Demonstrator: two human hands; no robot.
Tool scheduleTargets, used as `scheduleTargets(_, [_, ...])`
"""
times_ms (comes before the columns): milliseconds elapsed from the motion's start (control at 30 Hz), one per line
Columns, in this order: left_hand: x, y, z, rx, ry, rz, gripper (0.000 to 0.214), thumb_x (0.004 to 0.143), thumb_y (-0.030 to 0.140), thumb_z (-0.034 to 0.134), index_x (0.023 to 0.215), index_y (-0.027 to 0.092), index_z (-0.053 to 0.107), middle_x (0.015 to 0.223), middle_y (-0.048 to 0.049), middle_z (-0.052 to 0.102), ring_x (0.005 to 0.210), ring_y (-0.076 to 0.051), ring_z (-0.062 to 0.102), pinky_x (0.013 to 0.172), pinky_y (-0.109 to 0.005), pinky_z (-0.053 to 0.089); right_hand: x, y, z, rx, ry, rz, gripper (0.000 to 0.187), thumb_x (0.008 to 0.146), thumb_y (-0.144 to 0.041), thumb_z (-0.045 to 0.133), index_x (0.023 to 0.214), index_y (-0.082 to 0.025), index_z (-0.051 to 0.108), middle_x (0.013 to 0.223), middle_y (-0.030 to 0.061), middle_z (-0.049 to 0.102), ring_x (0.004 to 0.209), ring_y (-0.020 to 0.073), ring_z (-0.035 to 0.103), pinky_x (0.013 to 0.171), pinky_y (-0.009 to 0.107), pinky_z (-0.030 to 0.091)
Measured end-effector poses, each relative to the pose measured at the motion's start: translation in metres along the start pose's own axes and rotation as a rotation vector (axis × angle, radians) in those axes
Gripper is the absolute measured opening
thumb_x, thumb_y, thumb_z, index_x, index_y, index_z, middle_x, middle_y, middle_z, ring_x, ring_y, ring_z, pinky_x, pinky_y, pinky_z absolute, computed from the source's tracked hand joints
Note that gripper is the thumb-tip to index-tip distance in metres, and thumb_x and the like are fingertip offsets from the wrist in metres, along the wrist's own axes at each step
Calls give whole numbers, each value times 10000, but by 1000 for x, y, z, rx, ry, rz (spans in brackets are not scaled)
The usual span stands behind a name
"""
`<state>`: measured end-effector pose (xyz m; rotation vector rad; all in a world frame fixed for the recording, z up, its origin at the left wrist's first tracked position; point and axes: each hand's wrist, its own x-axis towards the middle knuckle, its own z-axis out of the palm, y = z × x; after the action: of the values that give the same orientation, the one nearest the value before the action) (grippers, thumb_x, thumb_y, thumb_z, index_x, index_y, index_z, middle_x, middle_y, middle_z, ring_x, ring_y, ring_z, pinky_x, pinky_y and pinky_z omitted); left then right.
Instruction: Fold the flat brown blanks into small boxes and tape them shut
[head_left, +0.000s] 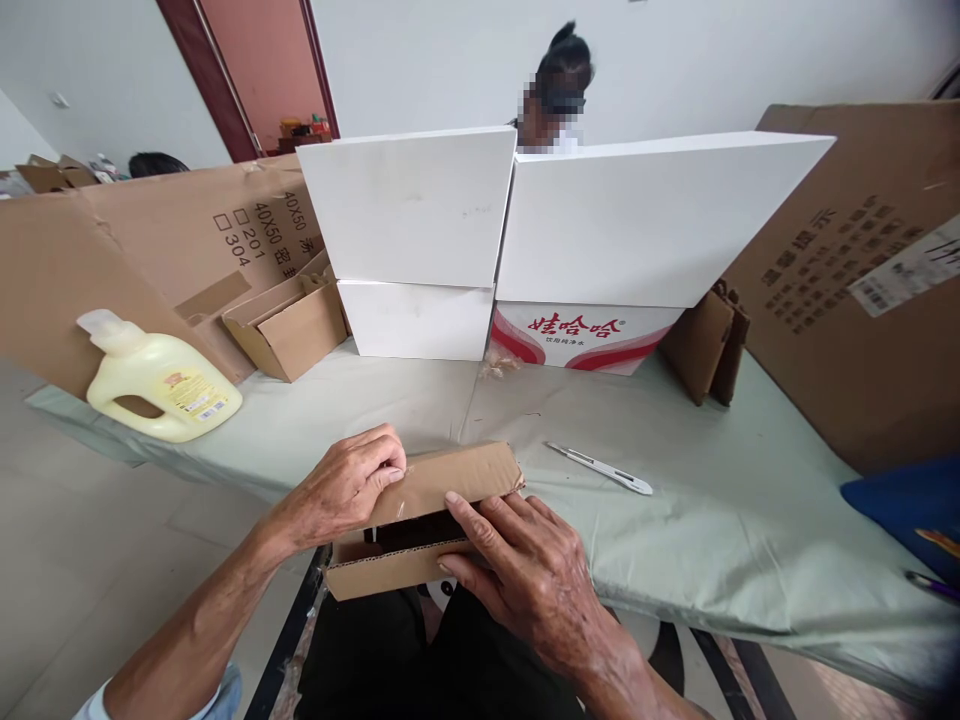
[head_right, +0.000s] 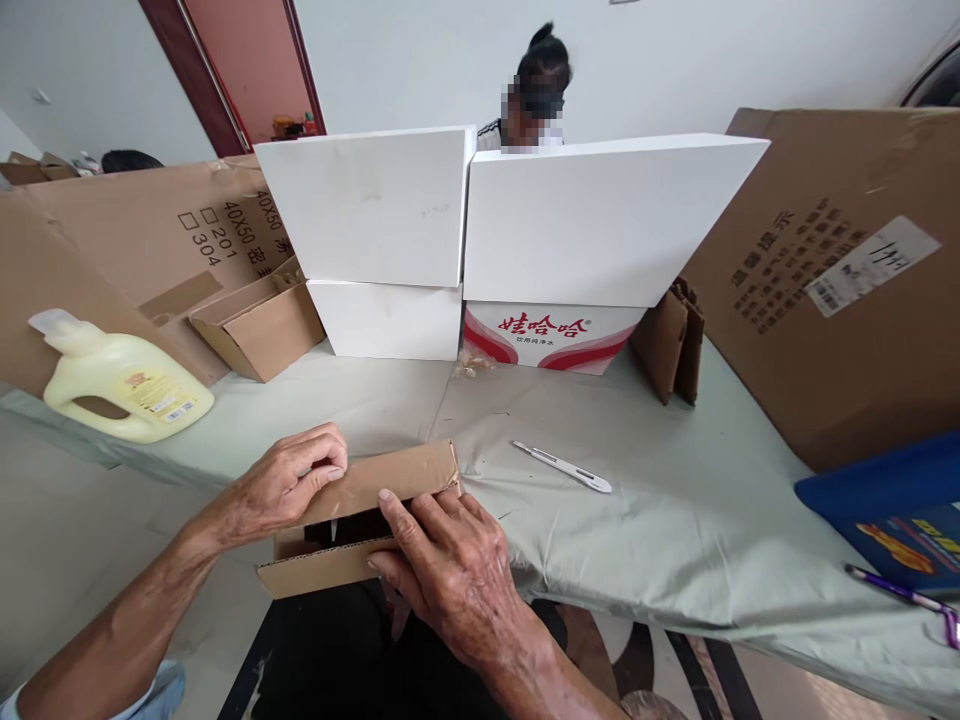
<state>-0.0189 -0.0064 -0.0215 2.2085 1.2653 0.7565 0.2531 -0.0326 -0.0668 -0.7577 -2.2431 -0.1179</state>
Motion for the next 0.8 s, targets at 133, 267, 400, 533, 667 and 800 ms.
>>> scheduleTargets(133, [-6, 3, -1, -233, 23, 89, 235, 1101, 241, 511, 870, 221, 549, 880, -23, 576, 793, -176, 528, 742, -326, 441, -2, -3, 2, 26, -1, -3, 366, 1153, -383, 607, 1398, -117, 661, 955, 52, 750, 806, 211, 647, 719, 366, 474])
scheduleTargets(267, [-11, 6, -2, -371, 104, 120, 228, 1127, 291, 538, 914, 218, 579, 903, -45, 565, 853, -198, 548, 781, -347, 472, -3, -6, 5, 27, -5, 8, 368, 1151, -380, 614, 1405, -117, 655, 956, 57, 759, 804, 209, 659, 731, 366, 499])
scheduleTargets(400, [-14, 9, -4, -410, 163, 100, 219, 1129, 287, 546, 933, 216, 614, 990, -77, 631, 938, -211, 625, 850, -356, 534, -4, -8, 6, 22, -4, 12, 378, 1153, -388, 611, 1411, -116, 655, 953, 63, 761, 815, 210, 667, 737, 366, 510])
scheduleTargets(533, [-16, 8, -5, -150, 238, -9, 140, 1104, 248, 593, 990, 228, 672, 1220, -88, 730, 1097, -211, 699, 912, -321, 562, -4, -8, 6, 30, -19, 18, 390, 1141, -388, 634, 1416, -112, 655, 971, 63, 758, 827, 212, 667, 735, 371, 505])
scheduleTargets(667, [-22, 9, -1, -48, 120, 27, 143, 1082, 178, 630, 1157, 252, 726, 1210, -54, 778, 1091, -177, 733, 947, -283, 578, -3, -8, 6, 27, -21, 26, 401, 1139, -398, 636, 1425, -118, 653, 944, 49, 742, 815, 213, 656, 710, 373, 491])
scheduleTargets(800, [-31, 11, 3, -61, 135, 155, 196, 1082, 114, 601, 1121, 235, 750, 1089, -58, 798, 1033, -173, 748, 909, -276, 592, -5, -9, 7, 22, -18, 35, 400, 1142, -400, 633, 1429, -122, 652, 936, 52, 740, 812, 212, 655, 711, 369, 491])
